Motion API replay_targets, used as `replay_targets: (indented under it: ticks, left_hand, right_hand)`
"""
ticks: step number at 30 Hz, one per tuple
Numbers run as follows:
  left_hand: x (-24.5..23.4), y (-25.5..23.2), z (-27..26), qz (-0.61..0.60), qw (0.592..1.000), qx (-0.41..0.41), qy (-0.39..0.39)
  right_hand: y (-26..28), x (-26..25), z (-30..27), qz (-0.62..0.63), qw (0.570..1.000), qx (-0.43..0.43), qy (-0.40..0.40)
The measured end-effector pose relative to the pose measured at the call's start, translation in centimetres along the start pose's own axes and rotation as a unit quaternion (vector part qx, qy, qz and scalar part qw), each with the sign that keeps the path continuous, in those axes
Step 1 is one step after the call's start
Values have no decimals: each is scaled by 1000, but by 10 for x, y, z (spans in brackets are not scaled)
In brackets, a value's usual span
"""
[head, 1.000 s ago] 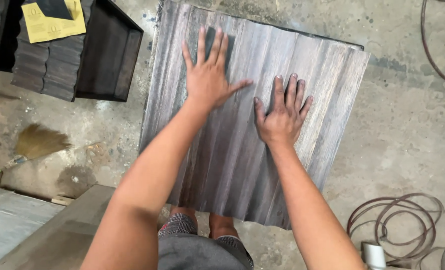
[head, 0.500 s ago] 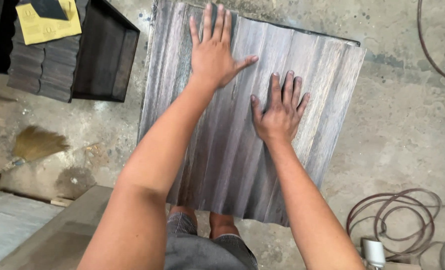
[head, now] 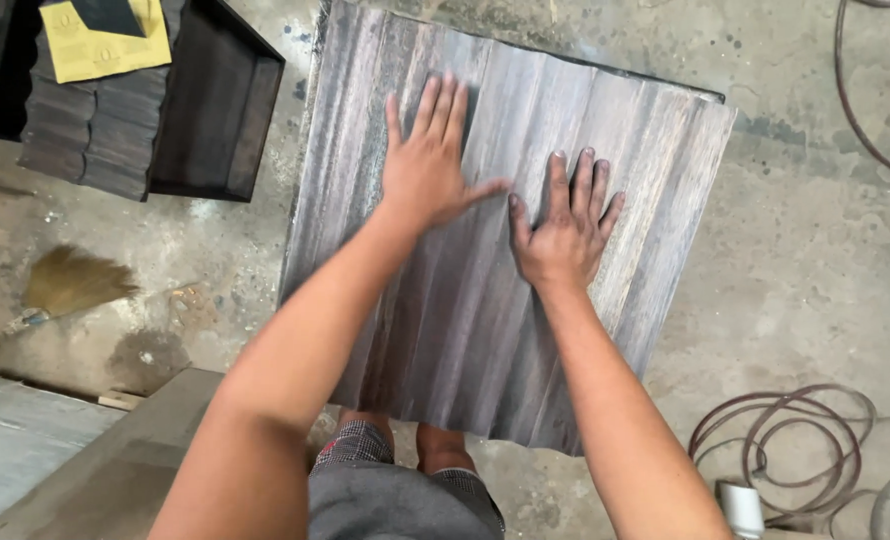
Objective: The person sands a large, dark, corrugated wooden board using a sanding block held in the right hand. They move the block back and forth across the surface and along the edges while the board rests on a workbench.
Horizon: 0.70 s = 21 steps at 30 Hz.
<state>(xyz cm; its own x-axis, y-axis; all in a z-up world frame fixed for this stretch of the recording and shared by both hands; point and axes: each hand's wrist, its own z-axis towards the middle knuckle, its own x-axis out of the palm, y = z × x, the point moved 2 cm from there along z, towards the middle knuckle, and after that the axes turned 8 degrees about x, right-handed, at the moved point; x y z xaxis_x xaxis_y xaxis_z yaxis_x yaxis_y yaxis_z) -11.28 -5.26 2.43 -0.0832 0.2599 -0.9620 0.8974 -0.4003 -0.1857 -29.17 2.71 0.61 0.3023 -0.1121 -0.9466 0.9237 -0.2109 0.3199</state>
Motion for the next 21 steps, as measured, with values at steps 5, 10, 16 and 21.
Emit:
replay_targets:
  ticks: [5,10,16,21]
  left_hand:
    - [-11,-1,31,-18,1000,-3,-21]
    - [-17,-3,25,-2,998,-13,65]
    - [-19,-4,18,0,1000,-13,24]
    - [-14,4,50,-20,1000,-6,-8]
  right_hand:
    - [0,1,1,-4,1000,1,2]
    - [-2,3,0,-5,1000,0,1]
    - [0,2,1,-3,1000,5,3]
    - [2,-1,0,-11,1000,3,4]
